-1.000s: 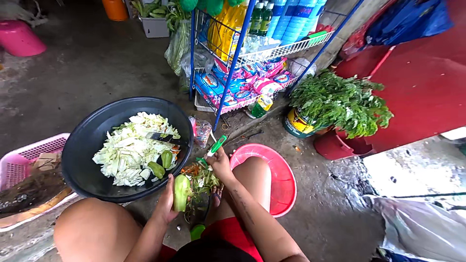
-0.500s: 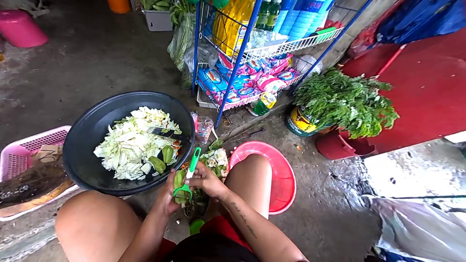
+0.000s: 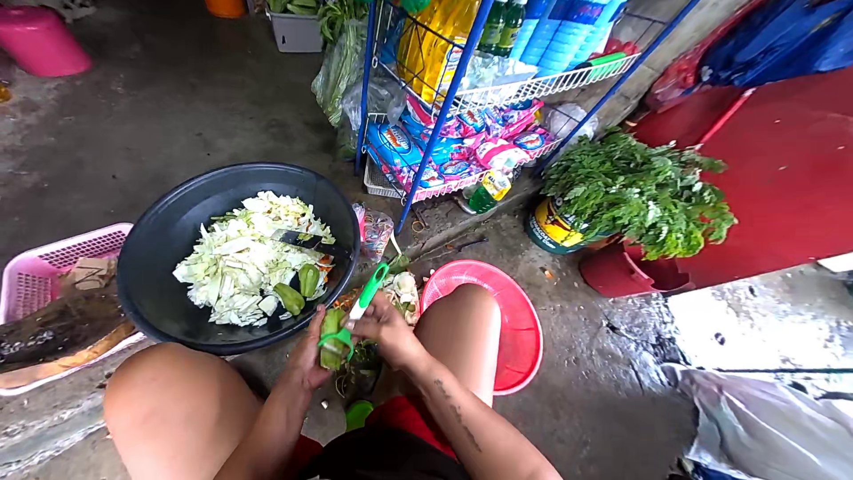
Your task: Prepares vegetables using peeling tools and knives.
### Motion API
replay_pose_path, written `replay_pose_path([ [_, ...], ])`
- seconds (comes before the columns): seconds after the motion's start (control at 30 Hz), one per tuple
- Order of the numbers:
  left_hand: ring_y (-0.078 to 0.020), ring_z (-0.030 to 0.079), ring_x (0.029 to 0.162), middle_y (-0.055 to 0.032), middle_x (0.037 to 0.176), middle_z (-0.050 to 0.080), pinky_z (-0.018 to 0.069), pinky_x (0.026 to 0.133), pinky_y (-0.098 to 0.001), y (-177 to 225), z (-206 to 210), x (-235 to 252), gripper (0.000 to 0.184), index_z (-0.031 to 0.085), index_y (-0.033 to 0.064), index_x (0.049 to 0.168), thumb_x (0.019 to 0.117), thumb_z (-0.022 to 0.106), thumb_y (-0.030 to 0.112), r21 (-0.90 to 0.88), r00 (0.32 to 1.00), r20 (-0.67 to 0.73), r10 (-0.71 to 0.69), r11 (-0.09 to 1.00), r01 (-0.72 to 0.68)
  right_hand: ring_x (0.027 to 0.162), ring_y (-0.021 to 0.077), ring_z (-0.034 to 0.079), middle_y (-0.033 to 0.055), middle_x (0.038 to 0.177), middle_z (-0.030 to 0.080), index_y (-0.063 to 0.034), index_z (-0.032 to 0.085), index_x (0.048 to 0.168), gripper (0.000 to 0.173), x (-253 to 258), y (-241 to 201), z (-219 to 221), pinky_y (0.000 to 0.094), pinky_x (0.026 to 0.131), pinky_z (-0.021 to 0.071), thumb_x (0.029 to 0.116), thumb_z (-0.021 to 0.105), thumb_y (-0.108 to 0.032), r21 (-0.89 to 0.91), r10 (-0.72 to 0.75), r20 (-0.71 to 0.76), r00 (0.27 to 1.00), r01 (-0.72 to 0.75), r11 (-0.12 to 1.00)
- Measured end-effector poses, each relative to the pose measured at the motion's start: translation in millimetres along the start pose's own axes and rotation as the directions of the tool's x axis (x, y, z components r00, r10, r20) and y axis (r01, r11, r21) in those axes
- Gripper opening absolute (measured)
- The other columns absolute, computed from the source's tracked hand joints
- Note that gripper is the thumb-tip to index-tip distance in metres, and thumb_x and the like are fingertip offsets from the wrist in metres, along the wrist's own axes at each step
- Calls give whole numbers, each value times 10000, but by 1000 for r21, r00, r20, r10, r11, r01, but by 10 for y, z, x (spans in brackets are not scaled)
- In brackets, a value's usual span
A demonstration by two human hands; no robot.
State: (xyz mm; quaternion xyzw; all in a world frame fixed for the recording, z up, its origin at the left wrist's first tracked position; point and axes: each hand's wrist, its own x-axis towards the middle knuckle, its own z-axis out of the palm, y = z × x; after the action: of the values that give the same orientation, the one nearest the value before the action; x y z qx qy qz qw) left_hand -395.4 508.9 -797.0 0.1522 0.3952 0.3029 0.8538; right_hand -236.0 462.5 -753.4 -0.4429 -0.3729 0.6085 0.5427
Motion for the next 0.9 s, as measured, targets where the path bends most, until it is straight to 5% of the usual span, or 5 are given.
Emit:
replay_pose_path([
  [0.33,-195,670,643,-142,877,685,571,536,-295,-18,57,-67,606,601,37,1153,1103,272,544,67,993,-109,-53,996,60,809,145,698,119,1004,701,64,422,1382,507,349,52,-298,307,740,603,932,654,33,-156,-100,-175,979,73,985],
  [0.53,-244,706,778,-165,1007,698,605,632,-349,-7,-7,-86,707,574,47,1282,1084,195,609,172,997,-71,-29,984,41,919,290,717,161,1036,721,-17,498,1437,512,540,-52,-780,501,878,574,981,653,-191,-779,-189,-395,899,-219,587],
  [0.7,-261,715,955,-149,1135,690,621,785,-400,10,-20,-80,461,439,75,1452,1111,373,378,372,1000,13,-4,928,-1,754,164,705,142,1017,699,44,424,1382,504,237,-57,-404,298,689,614,944,673,20,-163,-79,-314,946,28,986],
  [0.77,-240,700,986,-144,1216,647,618,818,-391,13,-52,-83,694,298,99,1531,903,593,112,454,988,152,-13,889,-58,730,171,692,134,986,693,22,425,1358,466,176,-69,-366,307,659,608,948,644,43,34,26,-216,976,-19,999],
  [0.9,-233,700,1026,-143,1312,618,616,856,-401,18,-68,-107,925,244,117,1563,766,698,-4,578,979,201,-33,811,-92,718,137,681,86,945,696,11,452,1323,442,210,-36,-410,297,666,599,934,662,-6,-96,78,-55,995,-83,992],
])
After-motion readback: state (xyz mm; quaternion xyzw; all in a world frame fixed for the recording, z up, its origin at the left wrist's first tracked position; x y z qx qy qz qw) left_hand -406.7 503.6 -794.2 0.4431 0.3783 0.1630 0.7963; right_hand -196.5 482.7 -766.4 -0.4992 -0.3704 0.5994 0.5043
